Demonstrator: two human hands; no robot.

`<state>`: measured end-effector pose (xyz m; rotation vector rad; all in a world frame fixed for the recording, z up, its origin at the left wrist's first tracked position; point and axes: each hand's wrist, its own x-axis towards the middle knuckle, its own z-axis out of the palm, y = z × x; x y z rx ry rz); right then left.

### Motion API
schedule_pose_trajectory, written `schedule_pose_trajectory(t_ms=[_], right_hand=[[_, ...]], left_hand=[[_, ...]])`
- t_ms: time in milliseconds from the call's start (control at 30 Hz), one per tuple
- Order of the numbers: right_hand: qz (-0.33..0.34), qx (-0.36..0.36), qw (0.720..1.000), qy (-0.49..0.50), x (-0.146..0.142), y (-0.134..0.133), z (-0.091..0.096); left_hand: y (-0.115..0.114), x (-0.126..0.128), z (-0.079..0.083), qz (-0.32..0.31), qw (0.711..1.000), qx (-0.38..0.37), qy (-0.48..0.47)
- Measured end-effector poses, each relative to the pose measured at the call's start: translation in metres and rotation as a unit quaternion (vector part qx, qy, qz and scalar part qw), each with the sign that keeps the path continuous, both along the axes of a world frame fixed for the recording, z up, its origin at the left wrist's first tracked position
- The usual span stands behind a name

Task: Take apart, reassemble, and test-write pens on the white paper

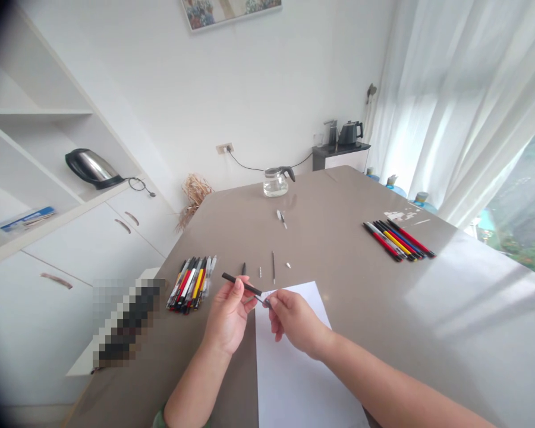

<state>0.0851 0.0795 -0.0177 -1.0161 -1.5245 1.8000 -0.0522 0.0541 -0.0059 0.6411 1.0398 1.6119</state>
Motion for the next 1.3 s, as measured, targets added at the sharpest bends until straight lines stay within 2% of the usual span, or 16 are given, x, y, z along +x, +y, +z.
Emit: schedule_pose_trajectory(t_ms=[267,500,867,1300], right_hand=[[-0.026,0.035,0.999,-0.001,0.004,0.0,0.0],[-0.023,0.042,0.998,-0.028,0.008,0.0,0.004],[-0.019,0.007,1.0,-0.011,0.007,0.001,-0.008],[-0.019,-0.018,1.0,0.012,0.006,0.0,-0.006]], left_hand=[[0.0,0.002,0.001,0.008,1.0,-0.012,0.02],[-0.001,0.004,-0.003,-0.018,0.998,0.002,0.052],[-0.001,0.001,-0.013,-0.047,0.997,0.007,0.06],[0.0,0.0,-0.017,-0.049,0.996,0.014,0.072]])
